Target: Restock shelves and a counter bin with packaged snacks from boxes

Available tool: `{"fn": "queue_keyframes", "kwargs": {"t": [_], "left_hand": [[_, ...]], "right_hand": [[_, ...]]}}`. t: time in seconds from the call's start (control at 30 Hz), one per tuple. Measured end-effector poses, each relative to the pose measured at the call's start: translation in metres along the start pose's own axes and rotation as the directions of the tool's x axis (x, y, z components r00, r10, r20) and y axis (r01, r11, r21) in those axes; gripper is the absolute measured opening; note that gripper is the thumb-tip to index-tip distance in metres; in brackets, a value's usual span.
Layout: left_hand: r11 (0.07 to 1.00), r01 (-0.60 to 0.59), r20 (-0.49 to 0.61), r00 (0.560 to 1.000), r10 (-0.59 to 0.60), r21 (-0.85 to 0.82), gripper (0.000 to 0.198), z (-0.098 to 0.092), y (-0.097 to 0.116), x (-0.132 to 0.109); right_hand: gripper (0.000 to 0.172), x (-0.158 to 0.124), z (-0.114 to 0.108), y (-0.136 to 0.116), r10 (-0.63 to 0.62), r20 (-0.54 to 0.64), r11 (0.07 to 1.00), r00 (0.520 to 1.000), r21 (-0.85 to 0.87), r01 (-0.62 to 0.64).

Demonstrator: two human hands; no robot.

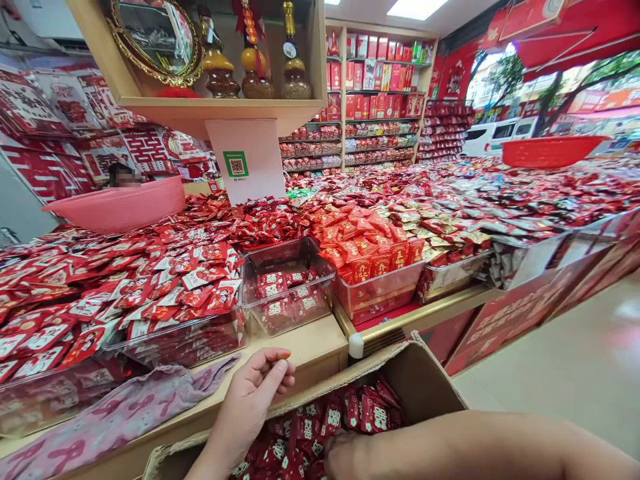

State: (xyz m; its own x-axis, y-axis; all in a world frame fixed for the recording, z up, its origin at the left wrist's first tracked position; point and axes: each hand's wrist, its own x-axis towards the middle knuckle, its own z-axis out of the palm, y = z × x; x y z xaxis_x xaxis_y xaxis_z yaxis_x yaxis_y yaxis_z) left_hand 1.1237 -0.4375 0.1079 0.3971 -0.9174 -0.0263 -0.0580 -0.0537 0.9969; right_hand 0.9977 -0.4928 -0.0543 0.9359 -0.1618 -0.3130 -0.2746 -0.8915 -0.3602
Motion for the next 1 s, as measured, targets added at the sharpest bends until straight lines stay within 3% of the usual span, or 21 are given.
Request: {"fn": "queue_keyframes", "kwargs": {"t": [0.07, 0.13, 0.17, 0.23, 0.27, 0.33, 0.4, 0.5, 0.6, 0.8, 0.87, 1.0], "left_hand": [[1.0, -0.002, -0.009, 1.0, 0.002, -0.01, 0.022, 0.0, 0.0, -0.001], [0.999, -0.005, -0.027, 1.0, 0.004, -0.045, 0.023, -0.001, -0.001, -0.002], [0.997, -0.001, -0.025, 1.0, -0.001, -0.072, 0.024, -0.002, -0.001, -0.003], [0.991, 0.022, 0.009, 1.0, -0.021, -0.131, 0.029, -0.003, 0.0, -0.004], [0.988, 0.038, 0.04, 0.999, -0.032, -0.148, 0.035, -0.003, 0.001, -0.005], [0.994, 0.03, 0.094, 0.995, -0.021, -0.103, 0.044, -0.002, 0.003, -0.006], [0.997, -0.046, 0.109, 0.993, 0.04, 0.057, 0.039, 0.0, 0.005, -0.006], [0.942, -0.163, 0.091, 0.986, 0.142, 0.293, 0.025, 0.004, 0.007, -0.004], [0.915, -0.202, 0.05, 0.979, 0.198, 0.349, 0.026, 0.007, 0.005, -0.003], [0.909, -0.151, -0.111, 0.972, 0.209, 0.389, 0.028, 0.009, -0.003, -0.005], [0.892, -0.163, -0.155, 0.956, 0.248, 0.422, 0.027, 0.011, -0.003, -0.008], [0.879, -0.187, -0.232, 0.921, 0.312, 0.438, 0.021, 0.015, -0.002, -0.014]], "right_hand": [[0.016, -0.016, -0.029, -0.01, -0.076, 0.06, 0.96, 0.995, -0.265, 0.089], [0.017, -0.038, -0.065, -0.021, -0.236, 0.054, 0.908, 0.97, -0.343, 0.24], [0.017, -0.051, -0.084, -0.026, -0.337, -0.008, 0.899, 0.941, -0.299, 0.32], [0.014, -0.071, -0.119, -0.034, -0.417, -0.197, 0.909, 0.887, -0.069, 0.411], [0.012, -0.078, -0.133, -0.036, -0.392, -0.296, 0.903, 0.871, 0.055, 0.425], [0.007, -0.082, -0.152, -0.036, -0.226, -0.464, 0.879, 0.857, 0.282, 0.384], [0.013, -0.074, -0.157, -0.033, 0.013, -0.576, 0.828, 0.817, 0.464, 0.314], [0.029, -0.055, -0.15, -0.026, 0.249, -0.602, 0.651, 0.759, 0.684, 0.329], [0.029, -0.043, -0.143, -0.023, 0.299, -0.555, 0.562, 0.776, 0.76, 0.327], [0.035, -0.051, -0.146, -0.024, 0.38, -0.59, 0.613, 0.713, 0.737, 0.284], [0.033, -0.056, -0.146, -0.024, 0.372, -0.574, 0.582, 0.729, 0.756, 0.298], [0.038, -0.062, -0.142, -0.022, 0.311, -0.427, 0.43, 0.849, 0.86, 0.275]]}}
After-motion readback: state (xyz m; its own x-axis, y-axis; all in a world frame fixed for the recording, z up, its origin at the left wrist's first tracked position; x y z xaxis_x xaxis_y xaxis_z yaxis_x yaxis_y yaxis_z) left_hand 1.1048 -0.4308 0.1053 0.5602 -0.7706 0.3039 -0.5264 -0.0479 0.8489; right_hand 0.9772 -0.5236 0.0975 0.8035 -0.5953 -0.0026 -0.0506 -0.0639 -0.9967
